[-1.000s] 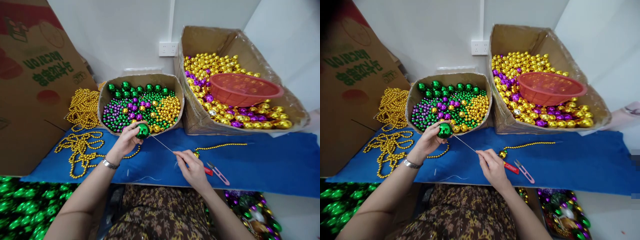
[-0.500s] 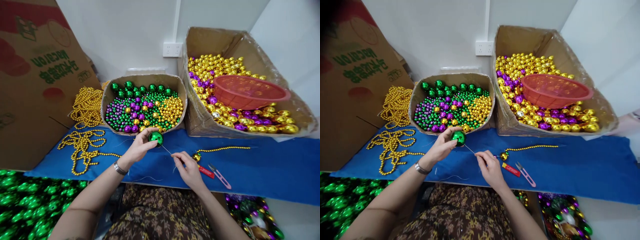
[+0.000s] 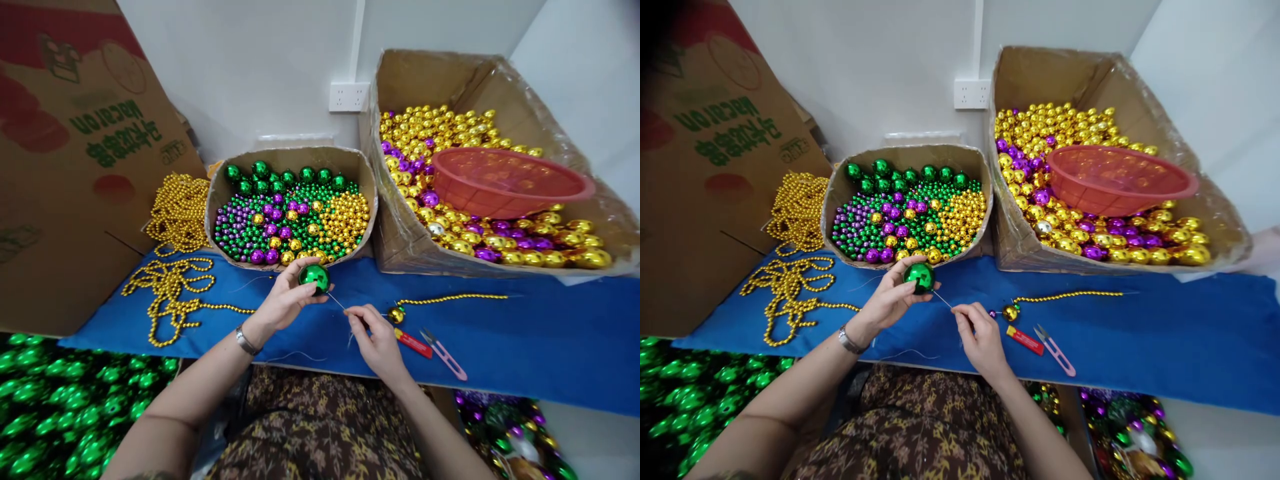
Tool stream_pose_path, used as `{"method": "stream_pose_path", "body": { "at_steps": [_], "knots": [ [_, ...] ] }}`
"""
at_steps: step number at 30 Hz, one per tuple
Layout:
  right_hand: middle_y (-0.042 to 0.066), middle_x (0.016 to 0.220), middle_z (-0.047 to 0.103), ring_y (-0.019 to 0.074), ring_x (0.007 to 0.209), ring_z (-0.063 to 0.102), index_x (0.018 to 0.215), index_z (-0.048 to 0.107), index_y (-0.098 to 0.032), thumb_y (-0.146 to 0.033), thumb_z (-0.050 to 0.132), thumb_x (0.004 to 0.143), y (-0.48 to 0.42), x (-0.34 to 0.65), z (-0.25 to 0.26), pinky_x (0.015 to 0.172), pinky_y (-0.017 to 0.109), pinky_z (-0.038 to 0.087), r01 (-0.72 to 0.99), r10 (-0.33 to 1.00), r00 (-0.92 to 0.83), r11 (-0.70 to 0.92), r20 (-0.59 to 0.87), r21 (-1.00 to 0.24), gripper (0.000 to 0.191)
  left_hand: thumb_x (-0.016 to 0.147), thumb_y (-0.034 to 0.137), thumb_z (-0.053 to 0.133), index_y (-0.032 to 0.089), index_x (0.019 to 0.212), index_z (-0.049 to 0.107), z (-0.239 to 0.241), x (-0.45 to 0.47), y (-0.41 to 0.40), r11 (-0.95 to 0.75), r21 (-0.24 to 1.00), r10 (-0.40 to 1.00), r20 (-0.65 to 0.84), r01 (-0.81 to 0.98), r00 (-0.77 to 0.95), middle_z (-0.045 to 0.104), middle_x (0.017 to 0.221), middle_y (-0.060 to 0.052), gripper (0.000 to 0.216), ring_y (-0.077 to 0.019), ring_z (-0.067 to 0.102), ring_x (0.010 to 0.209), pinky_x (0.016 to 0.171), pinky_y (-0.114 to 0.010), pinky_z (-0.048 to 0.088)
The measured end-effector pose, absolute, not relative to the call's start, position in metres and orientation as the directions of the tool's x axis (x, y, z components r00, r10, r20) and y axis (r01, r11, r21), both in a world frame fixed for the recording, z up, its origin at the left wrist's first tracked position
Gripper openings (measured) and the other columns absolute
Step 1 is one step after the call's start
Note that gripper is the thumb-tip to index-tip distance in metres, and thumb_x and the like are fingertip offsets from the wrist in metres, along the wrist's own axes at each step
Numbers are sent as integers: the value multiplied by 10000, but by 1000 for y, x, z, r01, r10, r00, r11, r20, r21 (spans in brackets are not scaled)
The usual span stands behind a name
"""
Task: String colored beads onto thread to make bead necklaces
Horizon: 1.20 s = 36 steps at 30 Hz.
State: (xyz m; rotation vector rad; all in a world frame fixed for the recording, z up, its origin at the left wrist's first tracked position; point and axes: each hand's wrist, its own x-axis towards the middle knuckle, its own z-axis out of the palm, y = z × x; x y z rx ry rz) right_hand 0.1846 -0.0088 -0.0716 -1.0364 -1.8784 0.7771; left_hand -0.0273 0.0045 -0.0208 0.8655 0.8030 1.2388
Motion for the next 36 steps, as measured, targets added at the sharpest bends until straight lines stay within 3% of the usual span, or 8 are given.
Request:
{"method": "stream_pose_path", "body": {
  "at_steps": [10, 14, 17, 19, 22, 25, 28, 36],
  "knots": [
    [29, 848, 649, 152, 775, 633, 958, 641, -212, -244, 494, 963, -7, 182, -76, 730, 266, 493, 340, 872, -316, 473, 375, -813, 151, 725, 252, 789, 255, 1226, 578, -25, -22, -2, 24, 937, 985, 38, -350, 169, 637, 1070, -63, 543, -227, 653, 967, 783, -338, 582],
    [28, 842, 644, 148, 750, 624, 945, 633, -207, -240, 500, 958, -5, 186, -76, 707, 263, 487, 336, 878, -279, 469, 389, -817, 138, 791, 343, 726, 236, 1303, 548, -24, -29, 8, -162, 971, 973, 187, -177, 135, 601, 1256, -111, 552, -234, 604, 1098, 869, -334, 544],
    [27, 827, 634, 152, 742, 614, 922, 625, -204, -248, 509, 951, -2, 190, -76, 701, 269, 482, 357, 884, -240, 464, 400, -811, 129, 866, 355, 631, 194, 1215, 599, -19, -40, 27, -267, 957, 961, 273, 114, -41, 649, 1179, -116, 386, -206, 629, 1035, 821, -313, 542],
    [27, 821, 630, 154, 739, 610, 917, 623, -203, -256, 510, 950, -1, 192, -76, 702, 272, 479, 370, 892, -223, 451, 394, -812, 129, 877, 334, 609, 166, 1136, 633, -16, -46, 43, -308, 881, 931, 357, 358, -78, 684, 1086, -108, 310, -191, 648, 958, 772, -299, 538],
    [30, 818, 629, 156, 739, 608, 908, 622, -201, -265, 506, 951, 0, 193, -76, 695, 274, 477, 381, 900, -208, 435, 383, -816, 139, 885, 277, 584, 151, 1068, 660, -16, -53, 64, -383, 650, 882, 469, 656, 50, 710, 1014, -98, 235, -200, 656, 915, 789, -332, 522],
    [32, 821, 629, 157, 741, 608, 900, 621, -199, -269, 503, 951, 0, 194, -75, 692, 274, 475, 384, 903, -201, 430, 381, -817, 147, 890, 247, 568, 160, 1015, 684, -20, -58, 78, -401, 384, 867, 452, 832, 210, 719, 965, -94, 191, -224, 644, 899, 830, -380, 496],
    [28, 814, 627, 154, 729, 606, 902, 624, -199, -272, 506, 949, 0, 195, -75, 690, 273, 473, 390, 904, -194, 428, 382, -815, 147, 902, 244, 541, 168, 986, 699, -22, -65, 84, -362, 211, 885, 382, 908, 265, 717, 926, -99, 194, -241, 629, 884, 819, -388, 480],
    [17, 798, 613, 145, 699, 600, 910, 626, -196, -267, 508, 946, 1, 193, -79, 676, 268, 466, 368, 909, -175, 417, 378, -831, 142, 922, 262, 500, 158, 990, 692, -9, -84, 94, -243, 170, 892, 426, 955, 152, 715, 961, -99, 229, -235, 627, 876, 830, -368, 462]
  ]
}}
